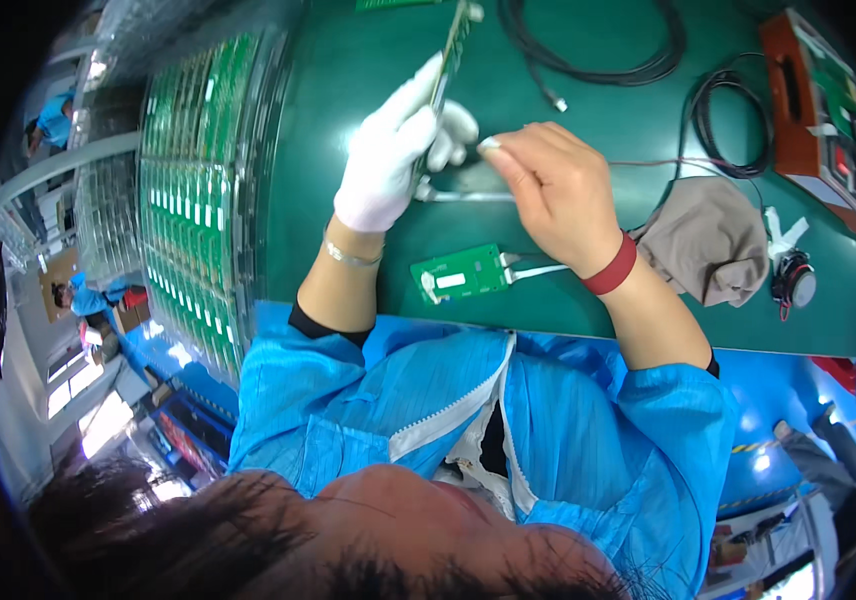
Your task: Connecting LED strips to a power source to verify they illuminate correctly and checking for any defects.
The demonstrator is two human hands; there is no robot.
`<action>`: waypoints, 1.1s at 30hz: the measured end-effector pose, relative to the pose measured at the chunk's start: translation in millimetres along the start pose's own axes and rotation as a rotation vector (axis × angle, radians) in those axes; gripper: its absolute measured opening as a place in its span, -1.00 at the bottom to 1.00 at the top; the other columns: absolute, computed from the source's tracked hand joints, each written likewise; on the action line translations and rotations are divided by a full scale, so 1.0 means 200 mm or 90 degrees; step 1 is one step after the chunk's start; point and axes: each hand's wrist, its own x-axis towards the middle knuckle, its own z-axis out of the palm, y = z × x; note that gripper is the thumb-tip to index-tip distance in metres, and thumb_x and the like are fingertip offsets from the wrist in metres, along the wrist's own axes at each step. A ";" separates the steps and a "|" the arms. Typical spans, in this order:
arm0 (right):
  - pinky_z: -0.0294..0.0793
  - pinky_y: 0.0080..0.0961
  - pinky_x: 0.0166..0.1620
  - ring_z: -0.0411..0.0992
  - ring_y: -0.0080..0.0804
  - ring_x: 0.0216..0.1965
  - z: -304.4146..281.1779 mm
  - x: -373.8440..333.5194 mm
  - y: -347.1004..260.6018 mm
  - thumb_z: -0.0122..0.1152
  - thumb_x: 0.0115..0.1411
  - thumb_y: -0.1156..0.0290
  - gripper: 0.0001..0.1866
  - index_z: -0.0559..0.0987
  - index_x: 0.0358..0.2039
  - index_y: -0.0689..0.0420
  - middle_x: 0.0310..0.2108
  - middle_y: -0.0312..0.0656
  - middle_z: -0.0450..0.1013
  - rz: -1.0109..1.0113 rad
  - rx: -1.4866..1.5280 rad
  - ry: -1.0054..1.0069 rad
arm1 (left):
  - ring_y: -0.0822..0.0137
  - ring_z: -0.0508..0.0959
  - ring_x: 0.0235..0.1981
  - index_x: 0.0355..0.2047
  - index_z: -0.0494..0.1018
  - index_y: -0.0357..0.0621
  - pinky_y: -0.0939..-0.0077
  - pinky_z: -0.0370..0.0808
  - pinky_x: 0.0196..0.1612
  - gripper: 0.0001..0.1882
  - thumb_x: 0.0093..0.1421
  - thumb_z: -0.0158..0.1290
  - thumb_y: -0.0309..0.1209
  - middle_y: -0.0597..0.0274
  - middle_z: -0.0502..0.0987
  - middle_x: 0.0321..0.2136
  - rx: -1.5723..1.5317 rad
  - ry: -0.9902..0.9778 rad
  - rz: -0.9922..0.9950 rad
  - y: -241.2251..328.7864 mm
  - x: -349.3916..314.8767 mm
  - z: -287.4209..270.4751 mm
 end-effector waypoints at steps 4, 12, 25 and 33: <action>0.27 -0.61 -0.42 0.26 -0.50 -0.56 -0.09 0.03 0.01 0.10 0.26 0.46 -0.83 0.63 -0.28 0.25 -0.54 -0.28 0.44 0.123 0.080 0.127 | 0.49 0.33 -0.54 0.29 0.21 -0.22 0.75 0.32 -0.46 -0.44 0.26 -0.13 -0.43 0.10 0.59 -0.30 0.087 -0.116 -0.043 0.03 0.01 -0.06; 0.21 -0.66 -0.42 0.19 -0.59 -0.55 -0.14 0.06 0.02 0.06 0.30 0.42 -0.78 0.63 -0.23 0.26 -0.54 -0.34 0.41 0.136 0.087 0.140 | 0.49 0.29 -0.57 0.25 0.30 -0.18 0.75 0.30 -0.47 -0.48 0.25 -0.12 -0.43 0.16 0.61 -0.32 0.160 -0.157 -0.086 0.03 -0.01 -0.03; 0.19 -0.56 -0.51 0.20 -0.50 -0.63 -0.14 0.06 0.06 0.11 0.25 0.43 -0.83 0.63 -0.36 0.23 -0.62 -0.32 0.41 0.115 0.059 0.109 | 0.46 0.39 -0.50 0.22 0.33 -0.18 0.72 0.36 -0.37 -0.45 0.18 -0.03 -0.47 0.19 0.59 -0.38 0.398 -0.202 -0.050 0.07 -0.02 -0.05; 0.26 -0.53 -0.49 0.26 -0.43 -0.63 -0.16 0.06 0.09 0.08 0.24 0.45 -0.84 0.60 -0.36 0.22 -0.62 -0.31 0.42 0.086 0.086 0.068 | 0.35 0.48 -0.41 0.20 0.39 -0.10 0.61 0.44 -0.26 -0.46 0.15 0.03 -0.44 0.18 0.60 -0.31 0.486 -0.200 0.054 0.06 0.00 -0.08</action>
